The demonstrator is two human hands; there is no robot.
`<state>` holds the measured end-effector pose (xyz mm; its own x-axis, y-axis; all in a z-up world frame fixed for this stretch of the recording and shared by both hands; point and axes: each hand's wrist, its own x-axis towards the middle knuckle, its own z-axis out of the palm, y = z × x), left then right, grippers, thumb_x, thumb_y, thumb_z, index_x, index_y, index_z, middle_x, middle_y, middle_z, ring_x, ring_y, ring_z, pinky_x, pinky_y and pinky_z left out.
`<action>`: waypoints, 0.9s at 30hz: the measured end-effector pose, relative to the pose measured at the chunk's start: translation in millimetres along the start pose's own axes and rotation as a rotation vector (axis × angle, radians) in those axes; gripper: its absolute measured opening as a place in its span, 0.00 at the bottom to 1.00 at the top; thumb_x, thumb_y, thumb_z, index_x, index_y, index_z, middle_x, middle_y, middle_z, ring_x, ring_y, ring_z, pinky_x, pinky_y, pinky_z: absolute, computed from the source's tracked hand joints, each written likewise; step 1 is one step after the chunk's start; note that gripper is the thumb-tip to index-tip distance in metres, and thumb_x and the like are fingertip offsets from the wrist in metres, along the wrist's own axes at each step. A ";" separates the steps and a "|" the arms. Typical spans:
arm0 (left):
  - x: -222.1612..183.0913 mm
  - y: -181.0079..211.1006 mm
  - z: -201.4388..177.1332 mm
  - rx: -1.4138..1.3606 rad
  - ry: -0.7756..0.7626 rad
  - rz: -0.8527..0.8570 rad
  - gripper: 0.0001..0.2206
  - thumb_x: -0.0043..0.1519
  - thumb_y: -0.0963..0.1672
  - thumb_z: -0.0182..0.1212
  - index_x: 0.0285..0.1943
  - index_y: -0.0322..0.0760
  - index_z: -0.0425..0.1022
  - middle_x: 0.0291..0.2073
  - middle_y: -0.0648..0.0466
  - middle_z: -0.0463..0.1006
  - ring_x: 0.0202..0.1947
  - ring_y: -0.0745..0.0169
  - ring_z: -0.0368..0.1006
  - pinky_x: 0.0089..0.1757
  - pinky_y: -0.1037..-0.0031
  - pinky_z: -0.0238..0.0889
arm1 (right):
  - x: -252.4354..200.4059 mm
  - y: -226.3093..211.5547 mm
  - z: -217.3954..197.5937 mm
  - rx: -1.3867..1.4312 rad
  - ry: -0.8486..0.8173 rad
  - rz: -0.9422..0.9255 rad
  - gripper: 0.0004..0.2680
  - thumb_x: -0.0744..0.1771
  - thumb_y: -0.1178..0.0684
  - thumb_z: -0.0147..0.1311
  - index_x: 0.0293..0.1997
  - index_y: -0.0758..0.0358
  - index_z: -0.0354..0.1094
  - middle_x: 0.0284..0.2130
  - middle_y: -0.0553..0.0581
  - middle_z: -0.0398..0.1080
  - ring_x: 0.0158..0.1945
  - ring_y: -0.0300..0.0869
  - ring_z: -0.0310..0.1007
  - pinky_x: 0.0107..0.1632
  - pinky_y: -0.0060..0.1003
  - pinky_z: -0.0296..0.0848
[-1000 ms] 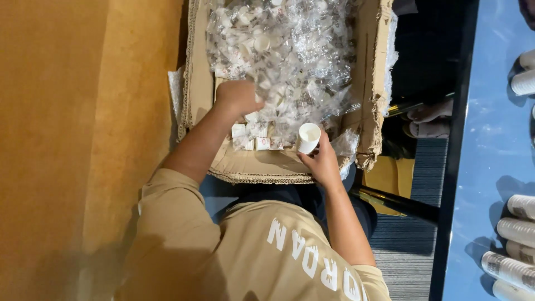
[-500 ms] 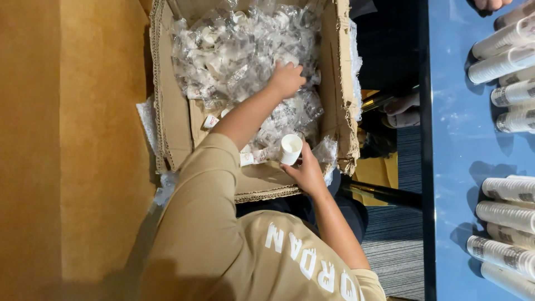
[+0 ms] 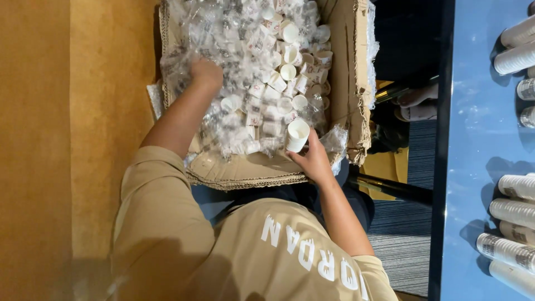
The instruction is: Sorting and inspecting individual paper cups from a large box and stacking them on a table.
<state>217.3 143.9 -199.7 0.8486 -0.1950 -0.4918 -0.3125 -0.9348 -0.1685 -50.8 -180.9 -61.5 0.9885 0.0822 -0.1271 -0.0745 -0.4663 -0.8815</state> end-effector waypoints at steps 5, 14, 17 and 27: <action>-148.7 69.1 -164.7 0.085 -0.219 0.145 0.39 0.46 0.56 0.80 0.67 0.44 0.71 0.75 0.43 0.53 0.74 0.27 0.42 0.63 0.28 0.35 | -2.1 0.4 -0.8 -0.013 0.033 -0.067 0.28 0.60 0.58 0.68 0.66 0.64 0.57 0.53 0.64 0.73 0.56 0.50 0.76 0.55 0.41 0.75; 8.3 190.4 -128.0 -0.768 0.365 0.550 0.15 0.58 0.45 0.70 0.49 0.34 0.74 0.46 0.43 0.79 0.49 0.42 0.75 0.48 0.57 0.68 | -1.2 1.7 -0.8 0.007 0.030 -0.027 0.28 0.60 0.57 0.68 0.66 0.64 0.57 0.53 0.64 0.74 0.58 0.50 0.75 0.57 0.40 0.72; 74.2 210.5 -91.1 -0.774 0.448 0.170 0.19 0.57 0.46 0.70 0.52 0.35 0.70 0.42 0.42 0.80 0.45 0.39 0.76 0.43 0.53 0.68 | -0.8 3.5 -2.3 -0.015 0.035 -0.055 0.28 0.60 0.58 0.69 0.66 0.64 0.57 0.54 0.65 0.73 0.58 0.51 0.75 0.58 0.42 0.72; -5.9 145.0 -131.7 -1.217 0.644 0.283 0.12 0.56 0.40 0.71 0.48 0.39 0.79 0.33 0.51 0.85 0.34 0.56 0.83 0.38 0.66 0.73 | 4.5 8.9 0.3 0.057 0.066 0.026 0.29 0.61 0.57 0.68 0.68 0.64 0.56 0.51 0.63 0.75 0.54 0.48 0.78 0.55 0.41 0.74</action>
<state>223.2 -29.6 -108.7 0.9676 -0.2076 0.1439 -0.2244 -0.4448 0.8671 -47.1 -184.4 -70.1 0.9926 0.0115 -0.1213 -0.1055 -0.4164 -0.9030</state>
